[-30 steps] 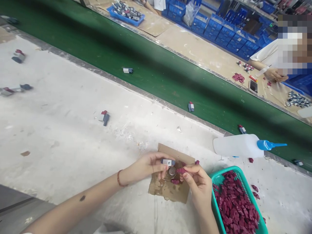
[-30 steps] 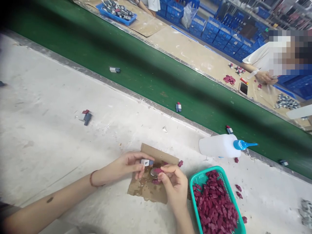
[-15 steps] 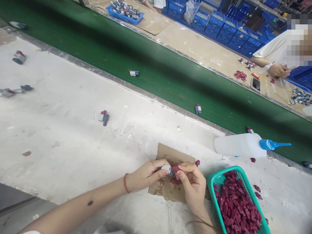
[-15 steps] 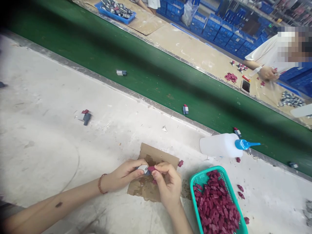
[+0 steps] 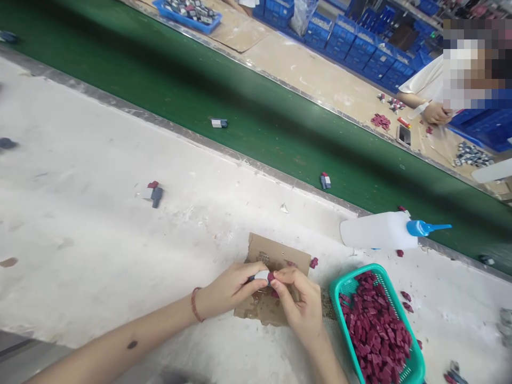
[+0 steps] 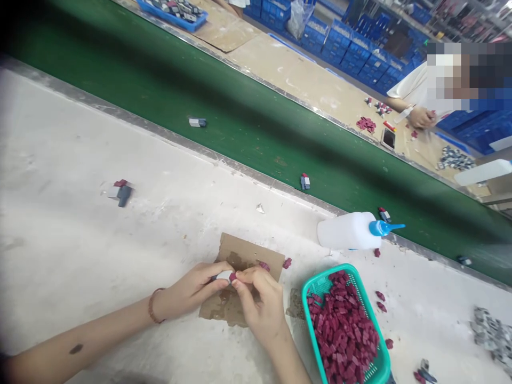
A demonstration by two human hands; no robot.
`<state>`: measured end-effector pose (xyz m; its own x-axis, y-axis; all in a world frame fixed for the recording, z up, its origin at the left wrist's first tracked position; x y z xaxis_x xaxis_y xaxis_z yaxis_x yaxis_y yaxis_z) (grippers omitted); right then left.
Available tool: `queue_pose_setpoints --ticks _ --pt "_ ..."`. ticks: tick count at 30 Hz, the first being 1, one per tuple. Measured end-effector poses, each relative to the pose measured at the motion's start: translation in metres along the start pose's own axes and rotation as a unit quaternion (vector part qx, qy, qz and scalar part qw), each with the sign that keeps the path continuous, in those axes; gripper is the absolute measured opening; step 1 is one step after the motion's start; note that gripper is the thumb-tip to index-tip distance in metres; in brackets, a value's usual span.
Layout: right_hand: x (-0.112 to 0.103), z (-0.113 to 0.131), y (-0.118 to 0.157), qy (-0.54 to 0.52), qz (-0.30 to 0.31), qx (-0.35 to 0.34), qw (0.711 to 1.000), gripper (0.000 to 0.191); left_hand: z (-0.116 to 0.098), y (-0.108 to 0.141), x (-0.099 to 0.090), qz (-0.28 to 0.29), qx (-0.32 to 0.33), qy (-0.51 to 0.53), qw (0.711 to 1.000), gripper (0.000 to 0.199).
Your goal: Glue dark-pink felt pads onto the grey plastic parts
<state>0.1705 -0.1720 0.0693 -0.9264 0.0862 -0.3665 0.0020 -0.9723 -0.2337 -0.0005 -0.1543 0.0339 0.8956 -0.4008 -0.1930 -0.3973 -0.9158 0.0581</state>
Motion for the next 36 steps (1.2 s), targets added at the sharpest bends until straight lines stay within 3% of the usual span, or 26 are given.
queue_pose_setpoints --ticks 4,6,8,10,12,14,19,25,30,33,36 --pt "-0.022 0.014 0.0 0.059 0.036 0.008 0.998 0.015 -0.002 0.003 -0.001 0.002 0.028 0.007 1.0 0.036" --pt "-0.048 0.017 0.003 0.132 -0.001 0.016 0.991 0.017 -0.001 0.004 -0.002 -0.024 0.032 0.007 0.999 0.032" --pt "-0.081 0.014 0.01 0.254 -0.069 0.064 0.963 0.019 0.0 0.005 -0.004 -0.073 0.014 0.003 0.997 0.031" --pt "-0.113 0.004 0.022 0.377 -0.099 0.118 0.913 0.025 -0.001 0.004 -0.005 -0.122 -0.008 -0.002 0.992 0.032" --pt "-0.136 -0.009 0.034 0.462 -0.09 0.149 0.87 0.029 -0.003 0.001 -0.007 -0.154 -0.015 -0.002 0.988 0.033" --pt "-0.147 -0.021 0.043 0.495 -0.074 0.163 0.85 0.03 -0.008 -0.004 -0.01 -0.173 -0.011 -0.005 0.985 0.034" --pt "-0.142 -0.029 0.046 0.511 -0.064 0.147 0.845 0.029 -0.012 -0.033 -0.033 -0.178 0.029 -0.091 0.979 0.039" --pt "-0.135 -0.029 0.038 0.464 -0.09 0.144 0.869 0.03 0.005 -0.125 -0.07 -0.238 0.142 -0.235 0.932 0.037" --pt "-0.132 -0.026 0.036 0.328 -0.164 0.191 0.91 0.031 0.011 -0.199 -0.087 -0.28 0.124 -0.322 0.896 0.043" --pt "-0.126 -0.021 0.036 0.226 -0.219 0.196 0.929 0.03 0.017 -0.218 -0.094 -0.304 0.108 -0.334 0.886 0.05" --pt "-0.116 -0.015 0.035 0.146 -0.254 0.2 0.935 0.025 0.025 -0.225 -0.104 -0.348 0.095 -0.369 0.857 0.053"
Point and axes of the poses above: each hand's wrist, its own y-axis away from the middle knuckle, its own x-axis out of the palm, z = x × y, the point moved 1 cm from there along -y, towards the middle knuckle, and after that the axes turned 12 degrees about -z, right-handed, at the moved point
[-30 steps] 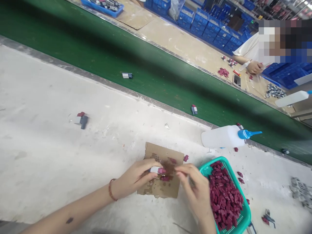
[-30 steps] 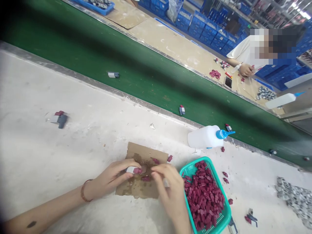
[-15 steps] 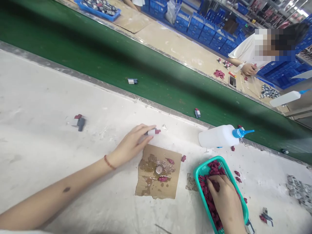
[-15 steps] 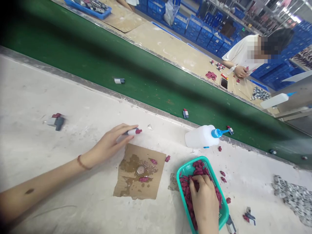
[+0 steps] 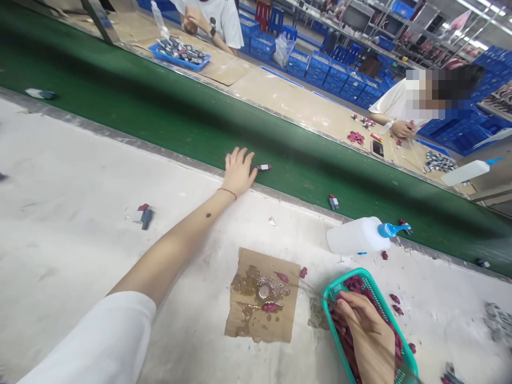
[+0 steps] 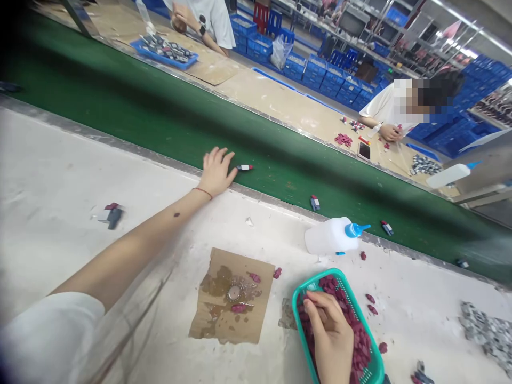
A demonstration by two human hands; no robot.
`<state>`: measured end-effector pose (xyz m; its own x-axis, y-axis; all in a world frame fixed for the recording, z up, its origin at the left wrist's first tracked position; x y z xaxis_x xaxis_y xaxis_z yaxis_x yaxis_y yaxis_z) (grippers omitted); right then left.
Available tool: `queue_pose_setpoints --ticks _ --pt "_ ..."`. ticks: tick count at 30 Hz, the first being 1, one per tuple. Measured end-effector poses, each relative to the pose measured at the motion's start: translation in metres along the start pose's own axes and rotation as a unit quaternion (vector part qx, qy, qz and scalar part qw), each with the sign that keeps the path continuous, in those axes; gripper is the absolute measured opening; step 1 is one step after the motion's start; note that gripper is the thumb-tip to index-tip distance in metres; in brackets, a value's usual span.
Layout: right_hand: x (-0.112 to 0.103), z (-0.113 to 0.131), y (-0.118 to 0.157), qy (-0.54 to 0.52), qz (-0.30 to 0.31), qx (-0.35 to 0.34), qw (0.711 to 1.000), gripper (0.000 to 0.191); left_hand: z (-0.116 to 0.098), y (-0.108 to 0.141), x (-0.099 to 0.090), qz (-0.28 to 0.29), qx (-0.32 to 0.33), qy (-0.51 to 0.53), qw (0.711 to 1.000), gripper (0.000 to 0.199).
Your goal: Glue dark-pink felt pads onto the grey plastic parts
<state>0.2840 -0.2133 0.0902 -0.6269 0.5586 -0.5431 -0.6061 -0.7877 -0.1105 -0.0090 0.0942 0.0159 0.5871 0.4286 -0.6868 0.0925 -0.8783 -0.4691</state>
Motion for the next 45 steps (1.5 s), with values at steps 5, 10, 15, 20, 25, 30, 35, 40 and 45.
queue_pose_setpoints --ticks 5,10,15,20,25,30,35,40,45 --pt "0.02 0.012 0.013 -0.094 0.033 0.047 0.994 0.022 0.019 -0.011 0.001 -0.01 -0.058 -0.005 0.998 0.045" --pt "0.05 0.021 0.029 -0.135 0.091 0.032 0.986 0.018 0.012 -0.011 -0.008 -0.037 -0.079 0.018 0.996 0.044" --pt "0.077 0.031 0.036 -0.066 0.193 -0.137 0.969 0.015 -0.01 0.023 -0.028 -0.03 -0.215 0.279 0.935 0.039" --pt "0.093 0.029 0.035 -0.005 0.282 -0.273 0.92 0.022 -0.036 0.085 -0.065 0.174 -0.249 0.381 0.873 0.035" --pt "0.095 0.027 0.033 0.051 0.285 -0.329 0.899 0.028 -0.056 0.135 -0.102 0.35 -0.403 0.517 0.669 0.04" --pt "0.093 0.029 0.036 0.064 0.313 -0.322 0.891 0.029 -0.061 0.162 -0.11 0.311 -0.462 0.547 0.625 0.044" --pt "0.097 0.033 0.034 0.036 0.312 -0.31 0.897 0.027 -0.064 0.177 -0.109 0.297 -0.498 0.58 0.572 0.048" --pt "0.092 0.037 0.023 -0.041 0.303 -0.147 0.941 0.016 -0.066 0.182 -0.11 0.314 -0.495 0.584 0.561 0.052" --pt "0.091 0.039 0.022 -0.167 0.235 -0.002 0.958 0.018 -0.064 0.188 -0.105 0.334 -0.458 0.576 0.589 0.055"
Point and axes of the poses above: each hand's wrist, its own y-axis away from the middle knuckle, its own x-axis out of the palm, z = x × y, the point moved 1 cm from there along -y, towards the middle knuckle, and after that the axes turned 12 degrees about -z, right-handed, at the moved point
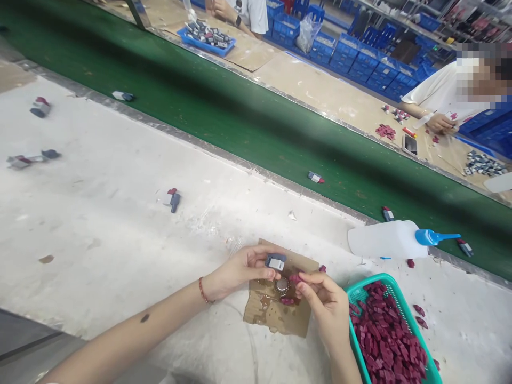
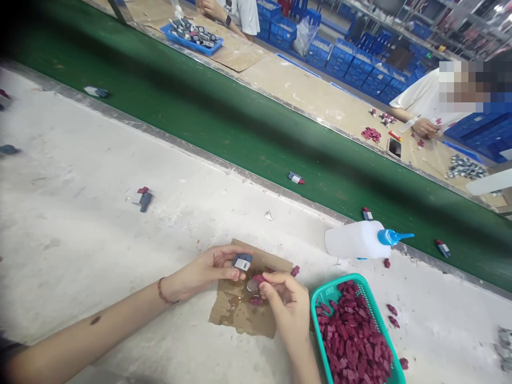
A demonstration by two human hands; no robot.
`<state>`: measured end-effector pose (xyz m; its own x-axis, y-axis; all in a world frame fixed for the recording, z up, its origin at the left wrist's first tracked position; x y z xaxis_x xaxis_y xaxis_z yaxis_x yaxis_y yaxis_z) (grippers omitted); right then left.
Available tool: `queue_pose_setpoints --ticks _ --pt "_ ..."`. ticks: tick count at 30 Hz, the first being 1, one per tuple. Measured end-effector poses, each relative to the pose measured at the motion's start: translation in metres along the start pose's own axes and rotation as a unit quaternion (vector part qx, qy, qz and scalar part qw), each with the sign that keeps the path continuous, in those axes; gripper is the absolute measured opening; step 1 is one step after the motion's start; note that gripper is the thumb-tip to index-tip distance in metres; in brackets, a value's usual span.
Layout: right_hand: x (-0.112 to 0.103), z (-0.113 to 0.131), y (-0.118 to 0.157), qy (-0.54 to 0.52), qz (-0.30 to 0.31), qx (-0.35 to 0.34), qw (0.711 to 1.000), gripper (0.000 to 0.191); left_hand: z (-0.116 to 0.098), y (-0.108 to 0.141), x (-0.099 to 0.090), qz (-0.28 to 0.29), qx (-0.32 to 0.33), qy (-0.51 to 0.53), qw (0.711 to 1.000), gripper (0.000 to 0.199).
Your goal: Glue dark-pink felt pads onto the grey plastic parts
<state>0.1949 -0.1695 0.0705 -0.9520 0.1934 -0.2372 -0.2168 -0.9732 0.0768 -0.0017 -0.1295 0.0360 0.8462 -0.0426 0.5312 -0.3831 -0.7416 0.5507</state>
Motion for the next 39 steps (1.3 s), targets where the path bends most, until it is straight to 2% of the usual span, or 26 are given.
queue_pose_setpoints --ticks 5,10,21,26,33,36,39 --pt "0.007 0.003 -0.001 -0.02 -0.035 -0.014 0.999 0.017 0.002 0.0 0.001 0.019 0.065 -0.088 0.994 0.047" --pt "0.013 0.002 -0.001 -0.035 -0.042 -0.058 0.997 0.012 0.003 0.003 0.0 0.032 0.119 -0.203 0.971 0.058" --pt "0.018 -0.009 -0.003 -0.042 -0.016 -0.032 0.998 0.014 0.006 0.004 0.001 0.056 0.169 -0.277 0.944 0.055" --pt "0.021 -0.009 -0.001 -0.022 0.009 -0.018 1.0 0.014 0.005 0.005 0.002 0.039 0.207 -0.317 0.925 0.048" --pt "0.021 -0.005 0.003 0.021 0.017 -0.045 0.999 0.013 0.004 0.009 0.006 0.019 0.265 -0.385 0.884 0.044" --pt "0.022 -0.006 0.006 0.02 0.014 -0.04 0.999 0.015 0.003 0.012 0.007 0.012 0.29 -0.397 0.871 0.045" --pt "0.016 -0.002 0.007 0.058 -0.01 -0.081 0.995 0.017 -0.003 0.012 0.008 -0.014 0.29 -0.407 0.866 0.037"
Point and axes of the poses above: each hand's wrist, its own y-axis away from the middle knuckle, its own x-axis out of the palm, z = x × y, the point moved 1 cm from there along -y, towards the middle knuckle, and after that the axes turned 12 degrees about -z, right-handed, at the moved point
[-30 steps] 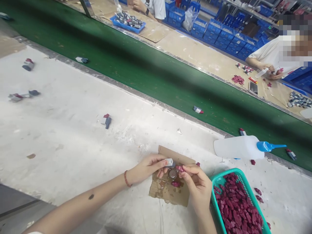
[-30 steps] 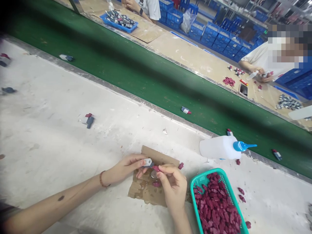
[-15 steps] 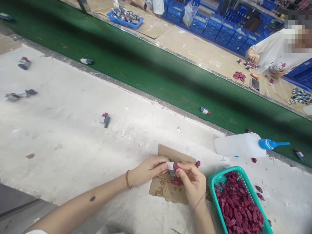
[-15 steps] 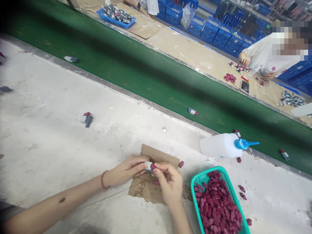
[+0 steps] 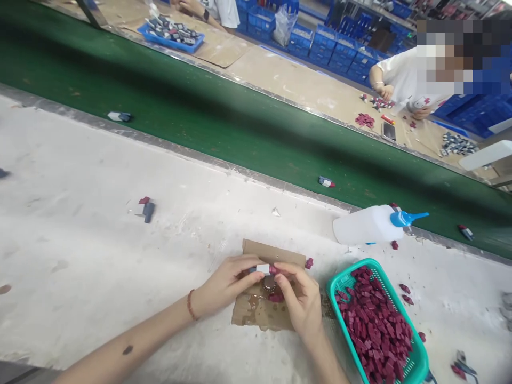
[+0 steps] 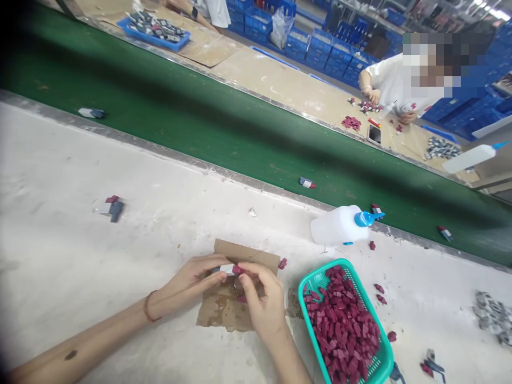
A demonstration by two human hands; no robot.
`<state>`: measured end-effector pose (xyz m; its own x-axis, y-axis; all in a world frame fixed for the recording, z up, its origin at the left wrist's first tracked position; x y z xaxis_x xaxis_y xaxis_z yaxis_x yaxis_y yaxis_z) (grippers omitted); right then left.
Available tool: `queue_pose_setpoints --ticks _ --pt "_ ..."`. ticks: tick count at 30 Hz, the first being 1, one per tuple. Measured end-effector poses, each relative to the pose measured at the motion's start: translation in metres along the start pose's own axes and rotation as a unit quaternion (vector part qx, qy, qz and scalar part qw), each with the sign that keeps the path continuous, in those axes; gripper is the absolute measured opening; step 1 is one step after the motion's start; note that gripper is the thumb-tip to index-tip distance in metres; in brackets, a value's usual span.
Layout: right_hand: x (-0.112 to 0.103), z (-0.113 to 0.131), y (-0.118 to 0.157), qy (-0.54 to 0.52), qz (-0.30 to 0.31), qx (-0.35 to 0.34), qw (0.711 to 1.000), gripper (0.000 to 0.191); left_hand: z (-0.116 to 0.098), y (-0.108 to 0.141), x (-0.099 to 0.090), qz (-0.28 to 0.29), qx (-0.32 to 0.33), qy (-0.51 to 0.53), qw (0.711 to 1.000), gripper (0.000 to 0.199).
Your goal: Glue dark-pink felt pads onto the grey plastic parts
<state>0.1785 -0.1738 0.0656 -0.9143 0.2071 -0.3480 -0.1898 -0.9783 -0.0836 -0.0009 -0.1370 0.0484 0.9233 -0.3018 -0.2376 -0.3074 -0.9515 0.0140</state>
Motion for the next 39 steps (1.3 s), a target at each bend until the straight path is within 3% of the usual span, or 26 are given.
queue_pose_setpoints --ticks 4,7,10,13,17,22,25,28,33,36,39 --pt "-0.036 0.01 0.002 0.096 -0.073 -0.08 0.99 0.017 0.002 -0.018 -0.012 -0.073 -0.036 -0.001 0.997 0.031" --pt "-0.079 0.005 0.008 0.213 -0.152 -0.076 0.962 0.019 0.01 -0.049 -0.026 -0.133 -0.004 -0.037 0.99 0.033" --pt "-0.113 -0.017 0.015 0.371 -0.127 -0.035 0.919 0.022 0.022 -0.093 -0.037 -0.185 0.045 -0.104 0.976 0.035" --pt "-0.127 -0.04 0.018 0.434 -0.112 -0.045 0.893 0.026 0.029 -0.142 -0.042 -0.236 0.089 -0.208 0.945 0.032" --pt "-0.125 -0.054 0.015 0.438 -0.109 -0.051 0.891 0.028 0.035 -0.191 -0.04 -0.263 0.106 -0.264 0.922 0.034" --pt "-0.127 -0.05 0.008 0.402 -0.119 -0.032 0.907 0.027 0.046 -0.207 -0.05 -0.256 0.124 -0.326 0.901 0.037" --pt "-0.129 -0.042 0.005 0.334 -0.155 0.011 0.93 0.028 0.053 -0.204 -0.077 -0.282 0.114 -0.359 0.882 0.037" --pt "-0.126 -0.029 0.005 0.248 -0.197 0.05 0.947 0.031 0.06 -0.198 -0.116 -0.331 0.079 -0.378 0.861 0.039" --pt "-0.102 -0.011 0.014 0.099 -0.218 0.108 0.965 0.033 0.071 -0.181 -0.176 -0.419 0.008 -0.379 0.825 0.048" --pt "-0.081 -0.006 0.017 0.031 -0.206 0.119 0.971 0.026 0.074 -0.173 -0.199 -0.444 -0.03 -0.384 0.809 0.054" --pt "-0.065 -0.001 0.017 0.025 -0.189 0.078 0.979 0.018 0.074 -0.172 -0.211 -0.442 -0.051 -0.376 0.813 0.057"
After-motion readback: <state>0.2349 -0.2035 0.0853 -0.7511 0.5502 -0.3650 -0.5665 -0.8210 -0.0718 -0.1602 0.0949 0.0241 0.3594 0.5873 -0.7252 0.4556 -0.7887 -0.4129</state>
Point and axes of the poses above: each hand's wrist, its own y-axis away from the middle knuckle, its own x-axis out of the palm, z = x × y, the point moved 1 cm from there along -y, towards the middle knuckle, and after that the axes turned 12 degrees about -z, right-handed, at the moved point
